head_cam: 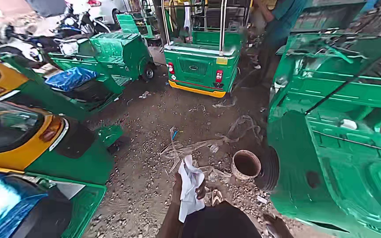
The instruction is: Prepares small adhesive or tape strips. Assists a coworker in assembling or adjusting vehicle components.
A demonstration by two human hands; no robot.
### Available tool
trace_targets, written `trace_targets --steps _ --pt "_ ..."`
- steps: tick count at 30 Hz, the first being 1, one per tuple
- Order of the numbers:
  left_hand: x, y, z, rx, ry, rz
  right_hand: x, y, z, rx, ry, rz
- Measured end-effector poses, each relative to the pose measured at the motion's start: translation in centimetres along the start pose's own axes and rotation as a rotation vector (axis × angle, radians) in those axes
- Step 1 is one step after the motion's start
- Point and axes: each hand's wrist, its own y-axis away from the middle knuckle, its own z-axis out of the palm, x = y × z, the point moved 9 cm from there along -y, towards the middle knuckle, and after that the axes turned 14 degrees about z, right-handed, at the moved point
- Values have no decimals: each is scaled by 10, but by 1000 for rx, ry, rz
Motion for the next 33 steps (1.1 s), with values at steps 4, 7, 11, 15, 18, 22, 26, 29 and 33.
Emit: trace_targets --steps 4,7,11,15,18,22,26,29,33 --pt "42 -134 -67 191 -190 80 -373 62 63 -151 75 -416" --pt "80 -235 -120 248 -418 152 -573 171 109 -576 -41 -829" --pt "113 -406 -200 234 -592 199 -749 225 164 -1132 260 -1170" --pt "128 -601 -252 -26 -656 182 -900 169 209 -1084 247 -917" --pt "136 -724 -264 -142 -685 102 -1005 125 208 -1102 74 -786" --pt "133 -874 -296 -266 -881 -7 -1121 56 210 -1127 -28 -613" --pt "130 -1026 -355 -251 -1127 -114 -1248 -41 236 -1120 -98 -441" --pt "132 -1141 -396 -184 -1297 -179 -1354 -98 248 -1138 -134 -317" --pt "146 -1275 -421 -392 -1284 -70 -1474 -137 272 -1214 -112 -205"
